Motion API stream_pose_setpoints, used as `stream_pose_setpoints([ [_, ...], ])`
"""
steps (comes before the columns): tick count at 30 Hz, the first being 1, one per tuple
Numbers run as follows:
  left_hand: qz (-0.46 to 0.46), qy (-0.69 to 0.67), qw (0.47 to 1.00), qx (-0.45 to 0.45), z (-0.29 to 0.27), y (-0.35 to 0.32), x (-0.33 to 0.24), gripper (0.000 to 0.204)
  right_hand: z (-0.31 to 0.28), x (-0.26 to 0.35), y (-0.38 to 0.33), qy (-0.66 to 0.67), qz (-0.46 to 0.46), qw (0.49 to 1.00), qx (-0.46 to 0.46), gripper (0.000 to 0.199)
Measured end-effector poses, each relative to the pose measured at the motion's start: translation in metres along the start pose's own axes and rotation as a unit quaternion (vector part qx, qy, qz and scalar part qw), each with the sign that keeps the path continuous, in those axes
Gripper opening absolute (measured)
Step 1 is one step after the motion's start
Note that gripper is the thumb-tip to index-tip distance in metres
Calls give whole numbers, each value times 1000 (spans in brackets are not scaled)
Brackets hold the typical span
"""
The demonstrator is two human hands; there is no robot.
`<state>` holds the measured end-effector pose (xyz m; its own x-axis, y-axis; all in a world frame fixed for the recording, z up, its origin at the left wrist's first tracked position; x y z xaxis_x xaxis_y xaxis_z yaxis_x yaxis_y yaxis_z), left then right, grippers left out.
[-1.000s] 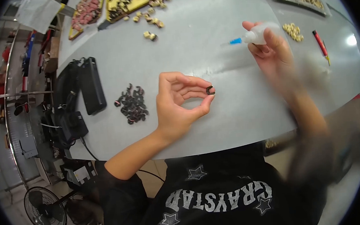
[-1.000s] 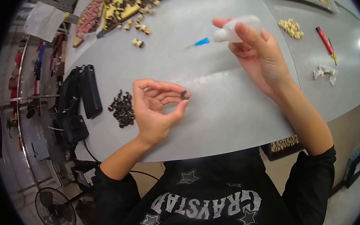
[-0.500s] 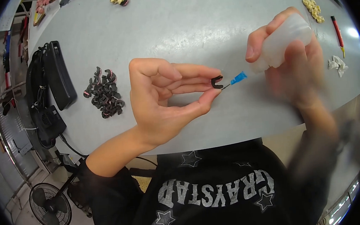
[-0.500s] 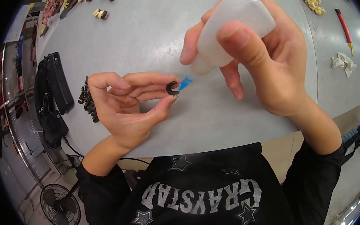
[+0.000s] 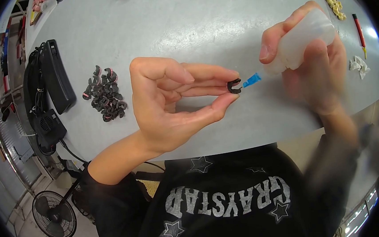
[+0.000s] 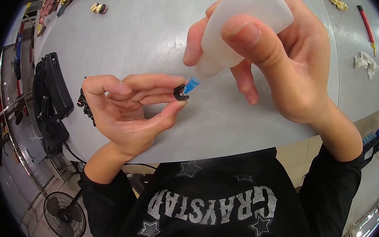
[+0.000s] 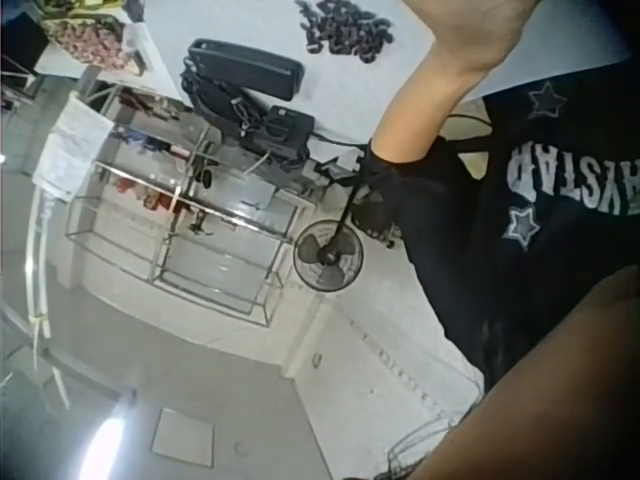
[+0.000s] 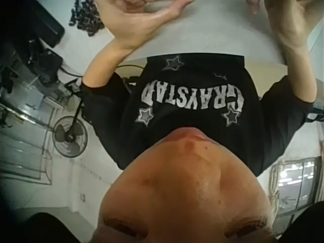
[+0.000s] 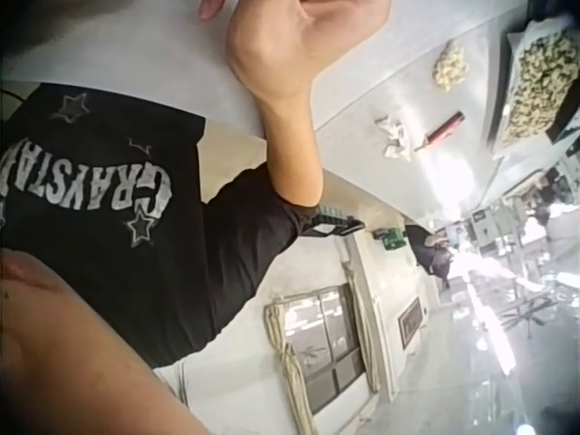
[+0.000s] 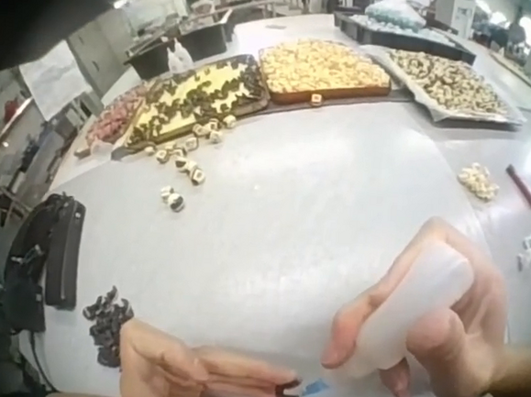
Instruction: The person applies glue to miniature figurine pieces with a dispenser bottle and attaches them onto figurine heads by hand. The person also wipes their fingers with a cloth and rolls protective finger cots onto their fingers.
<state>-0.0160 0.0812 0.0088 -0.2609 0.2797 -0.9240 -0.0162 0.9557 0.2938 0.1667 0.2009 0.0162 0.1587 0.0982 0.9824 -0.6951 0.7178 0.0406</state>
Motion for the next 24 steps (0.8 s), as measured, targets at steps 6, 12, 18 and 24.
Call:
stream_pose_setpoints([
  [6, 6, 17, 1000, 5, -1, 0, -2, 54, 0, 0, 1, -26, -7, 1000, 12, 51],
  [12, 11, 19, 1000, 2, -1, 0, 0, 54, -4, -2, 2, -35, -16, 999, 20, 52],
  [18, 16, 10, 1000, -5, -1, -1, -1, 54, -4, 6, 1, -23, 14, 999, 30, 52],
  [24, 26, 3, 1000, -3, -3, -3, -1, 54, -7, -2, 3, 19, -7, 1000, -24, 48],
])
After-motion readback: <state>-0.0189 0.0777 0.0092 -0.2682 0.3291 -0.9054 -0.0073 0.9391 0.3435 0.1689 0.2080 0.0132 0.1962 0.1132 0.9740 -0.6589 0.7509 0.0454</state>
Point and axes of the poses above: each hand's wrist, its own y-axis towards the middle knuckle, its own z-axis out of the palm, x = y × z, the point moved 1 cm from there along y, towards the middle knuckle, and after that the axes turned 8 degrees about y, right-handed, at the moved point
